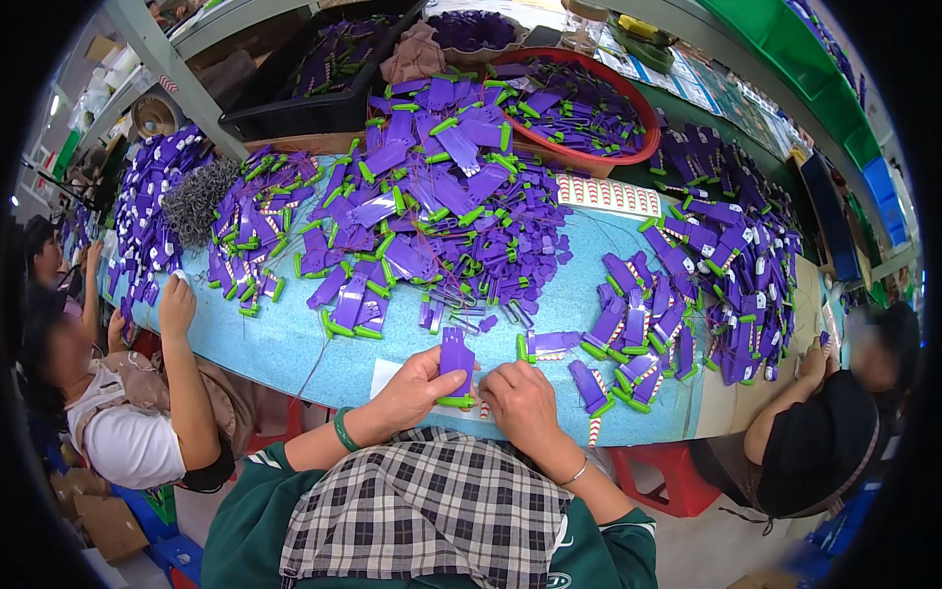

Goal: The person sits at a table in a workshop and assembles purple and green plastic candy cane toys. They pick up a purple plastic piece and a green plastic piece, fit them together, and place the finished toy on the table. The person repeats this assembly process continuously throughout the video.

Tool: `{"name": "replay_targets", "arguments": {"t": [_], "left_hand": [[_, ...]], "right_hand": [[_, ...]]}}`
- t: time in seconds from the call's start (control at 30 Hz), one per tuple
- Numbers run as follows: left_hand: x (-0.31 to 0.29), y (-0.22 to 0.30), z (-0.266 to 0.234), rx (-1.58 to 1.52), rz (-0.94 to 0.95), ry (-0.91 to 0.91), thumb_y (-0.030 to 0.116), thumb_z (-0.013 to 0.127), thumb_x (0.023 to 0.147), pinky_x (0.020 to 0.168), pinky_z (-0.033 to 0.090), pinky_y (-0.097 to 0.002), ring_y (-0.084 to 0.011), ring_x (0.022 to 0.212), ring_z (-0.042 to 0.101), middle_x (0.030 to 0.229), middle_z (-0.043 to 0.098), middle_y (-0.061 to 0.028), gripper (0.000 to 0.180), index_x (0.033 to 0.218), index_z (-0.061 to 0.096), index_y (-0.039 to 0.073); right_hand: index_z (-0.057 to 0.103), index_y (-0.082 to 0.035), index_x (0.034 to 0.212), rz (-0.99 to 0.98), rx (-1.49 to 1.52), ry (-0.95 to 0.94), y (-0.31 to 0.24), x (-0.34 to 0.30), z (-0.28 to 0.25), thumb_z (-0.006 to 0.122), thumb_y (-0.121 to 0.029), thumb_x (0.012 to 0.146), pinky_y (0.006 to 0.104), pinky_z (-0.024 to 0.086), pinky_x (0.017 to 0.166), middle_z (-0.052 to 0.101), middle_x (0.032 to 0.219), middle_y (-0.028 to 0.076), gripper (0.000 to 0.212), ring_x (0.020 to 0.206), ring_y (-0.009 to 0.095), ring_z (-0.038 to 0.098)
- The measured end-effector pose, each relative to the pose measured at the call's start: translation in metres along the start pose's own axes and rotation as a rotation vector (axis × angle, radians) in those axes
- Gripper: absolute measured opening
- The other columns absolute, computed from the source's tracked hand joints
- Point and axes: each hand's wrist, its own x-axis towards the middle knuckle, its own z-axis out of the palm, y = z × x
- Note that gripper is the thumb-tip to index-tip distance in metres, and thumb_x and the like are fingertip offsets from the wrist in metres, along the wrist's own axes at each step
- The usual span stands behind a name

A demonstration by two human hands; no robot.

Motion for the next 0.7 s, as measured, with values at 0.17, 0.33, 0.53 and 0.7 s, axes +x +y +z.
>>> {"name": "replay_targets", "arguments": {"t": [0.17,0.33,0.53,0.7], "left_hand": [[-0.002,0.007,-0.001,-0.092,-0.050,-0.110,0.010,0.051,0.096,0.070,0.053,-0.0296,-0.0162,0.080,0.064,0.089,0.062,-0.0075,0.011,0.103,0.052,0.001],[-0.004,0.009,-0.002,-0.017,-0.061,-0.122,0.014,0.051,0.096,0.063,0.053,-0.0280,-0.0151,0.078,0.063,0.085,0.062,-0.0070,0.013,0.103,0.052,0.002],[-0.008,0.008,0.000,0.107,-0.031,-0.106,0.017,0.052,0.097,0.063,0.053,-0.0276,-0.0150,0.079,0.064,0.085,0.063,-0.0066,0.015,0.104,0.052,0.003],[-0.005,0.004,-0.001,-0.066,-0.054,-0.144,0.017,0.053,0.096,0.063,0.054,-0.0275,-0.0164,0.080,0.064,0.085,0.063,-0.0066,0.016,0.104,0.052,0.004]], "right_hand": [[0.062,-0.009,0.075,0.001,-0.003,0.015,-0.002,0.000,-0.001,0.072,-0.007,0.068,0.0352,0.044,0.065,0.057,0.076,0.003,0.013,0.072,0.023,0.055],[0.061,-0.009,0.076,-0.001,0.013,0.017,0.000,0.001,0.002,0.072,-0.007,0.067,0.0355,0.044,0.065,0.058,0.077,0.004,0.014,0.073,0.023,0.055],[0.062,-0.008,0.077,0.003,0.015,-0.001,0.001,0.001,0.001,0.071,-0.006,0.067,0.0361,0.044,0.065,0.058,0.077,0.004,0.014,0.074,0.024,0.056],[0.061,-0.008,0.077,-0.002,0.001,0.000,0.001,0.001,0.002,0.071,-0.006,0.068,0.0360,0.044,0.065,0.058,0.078,0.004,0.014,0.073,0.024,0.055]]}}
